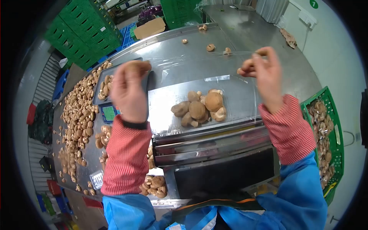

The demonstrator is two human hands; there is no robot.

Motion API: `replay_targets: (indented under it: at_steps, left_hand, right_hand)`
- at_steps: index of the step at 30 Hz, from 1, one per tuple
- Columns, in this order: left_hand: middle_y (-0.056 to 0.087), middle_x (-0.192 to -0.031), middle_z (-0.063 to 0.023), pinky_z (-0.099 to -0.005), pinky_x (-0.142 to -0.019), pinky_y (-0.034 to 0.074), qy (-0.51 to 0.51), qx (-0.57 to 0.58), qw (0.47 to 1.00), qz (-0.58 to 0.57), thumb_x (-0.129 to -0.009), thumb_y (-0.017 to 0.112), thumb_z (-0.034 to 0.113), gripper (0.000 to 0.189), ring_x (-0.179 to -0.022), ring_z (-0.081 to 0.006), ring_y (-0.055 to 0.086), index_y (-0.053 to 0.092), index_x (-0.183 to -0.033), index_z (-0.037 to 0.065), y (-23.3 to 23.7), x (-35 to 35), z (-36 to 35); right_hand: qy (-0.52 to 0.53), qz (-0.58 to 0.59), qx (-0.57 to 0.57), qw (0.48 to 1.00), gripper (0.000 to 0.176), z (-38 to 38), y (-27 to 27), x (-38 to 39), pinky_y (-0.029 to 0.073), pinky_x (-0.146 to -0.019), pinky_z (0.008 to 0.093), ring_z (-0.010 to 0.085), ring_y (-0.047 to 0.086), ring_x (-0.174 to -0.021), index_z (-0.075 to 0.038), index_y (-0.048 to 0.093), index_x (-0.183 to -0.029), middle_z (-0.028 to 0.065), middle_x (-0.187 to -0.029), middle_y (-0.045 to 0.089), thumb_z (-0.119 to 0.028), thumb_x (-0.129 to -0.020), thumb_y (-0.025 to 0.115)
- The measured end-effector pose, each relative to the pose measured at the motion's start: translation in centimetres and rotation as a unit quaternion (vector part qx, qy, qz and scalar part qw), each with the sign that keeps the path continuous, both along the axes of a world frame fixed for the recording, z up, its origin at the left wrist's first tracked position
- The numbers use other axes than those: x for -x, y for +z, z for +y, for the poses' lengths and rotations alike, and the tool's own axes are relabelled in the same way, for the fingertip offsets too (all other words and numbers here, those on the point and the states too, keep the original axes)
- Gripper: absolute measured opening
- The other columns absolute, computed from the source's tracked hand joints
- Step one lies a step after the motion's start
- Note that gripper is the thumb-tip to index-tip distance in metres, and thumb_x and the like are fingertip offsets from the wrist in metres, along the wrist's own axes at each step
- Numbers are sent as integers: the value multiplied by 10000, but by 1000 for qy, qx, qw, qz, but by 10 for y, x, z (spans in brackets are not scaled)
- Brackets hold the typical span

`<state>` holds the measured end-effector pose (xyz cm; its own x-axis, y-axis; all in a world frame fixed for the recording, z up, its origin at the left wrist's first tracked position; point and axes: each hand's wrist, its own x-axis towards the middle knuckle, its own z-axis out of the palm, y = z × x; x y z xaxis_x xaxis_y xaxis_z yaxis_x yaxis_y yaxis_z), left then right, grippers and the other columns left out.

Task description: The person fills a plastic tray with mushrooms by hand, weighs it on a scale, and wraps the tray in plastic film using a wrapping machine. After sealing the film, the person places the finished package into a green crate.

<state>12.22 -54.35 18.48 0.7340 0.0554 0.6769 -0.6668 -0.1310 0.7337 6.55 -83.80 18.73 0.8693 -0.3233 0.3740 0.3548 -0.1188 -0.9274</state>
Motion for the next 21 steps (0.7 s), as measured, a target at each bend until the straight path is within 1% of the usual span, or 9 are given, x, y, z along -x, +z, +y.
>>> replay_targets:
  at_steps: [1,3,5,8,11,14,17,18,21]
  left_hand:
    - [695,-933,-109,-282,-723,538,30,-85,995,-43,-961,555,162,160,-822,-151,664,631,-989,24,-25,-20,-2]
    - [692,-931,-119,-289,-726,528,63,-211,972,80,-910,604,118,125,-821,-184,678,652,-977,23,-58,-27,-4]
    - [682,-907,-135,-342,-744,522,9,-306,944,124,-857,634,100,129,-827,-251,673,660,-948,11,-87,-27,-2]
    - [644,-943,-136,-402,-827,485,-51,-375,926,18,-801,664,123,138,-907,-323,603,680,-893,22,-111,-19,3]
    - [602,-848,-123,-382,-707,469,68,-477,876,-5,-831,650,149,132,-769,-322,559,640,-840,18,-98,-2,2]
    - [581,-773,-111,-351,-664,455,9,-370,886,279,-892,624,222,216,-692,-273,553,615,-830,16,-104,-2,8]
    - [568,-734,-100,-329,-647,442,-62,-119,917,377,-938,586,314,333,-660,-192,535,602,-840,-5,-114,16,7]
    - [580,-749,-83,-303,-645,431,-66,-78,901,423,-973,517,377,439,-688,-125,510,600,-866,-40,-97,31,1]
    - [602,-780,-64,-284,-653,428,-76,-179,898,396,-992,468,386,474,-693,-120,496,604,-912,-61,-115,33,18]
  right_hand:
    - [-6,5,24,1000,76,-3,-24,-22,514,-562,296,168,652,-644,-39,452,-983,99,-691,640,-115,-976,456]
    - [-48,51,132,989,103,0,-61,-46,511,-575,334,206,665,-641,-38,468,-954,108,-686,651,-136,-947,499]
    - [-43,83,242,966,140,5,-90,-51,507,-589,382,268,651,-611,-41,480,-958,128,-665,636,-168,-920,522]
    - [-50,98,457,883,165,16,-99,-36,495,-617,403,311,647,-663,-28,516,-954,160,-703,638,-188,-912,522]
    - [83,154,392,903,225,5,-118,-42,486,-638,379,278,637,-694,-20,568,-985,142,-710,634,-233,-923,525]
    - [261,324,216,883,330,-9,-109,-52,478,-652,326,216,613,-733,0,601,-1028,119,-729,620,-306,-950,503]
    - [248,283,201,904,390,-4,-107,-38,489,-653,293,106,553,-766,-7,581,-1086,10,-870,602,-365,-989,458]
    - [253,309,141,906,413,-2,-102,-29,495,-642,298,126,569,-771,-5,564,-1116,38,-911,602,-378,-989,442]
    - [244,361,-4,900,456,7,-86,-5,515,-598,313,169,604,-784,-9,523,-1180,91,-1008,595,-406,-990,405]
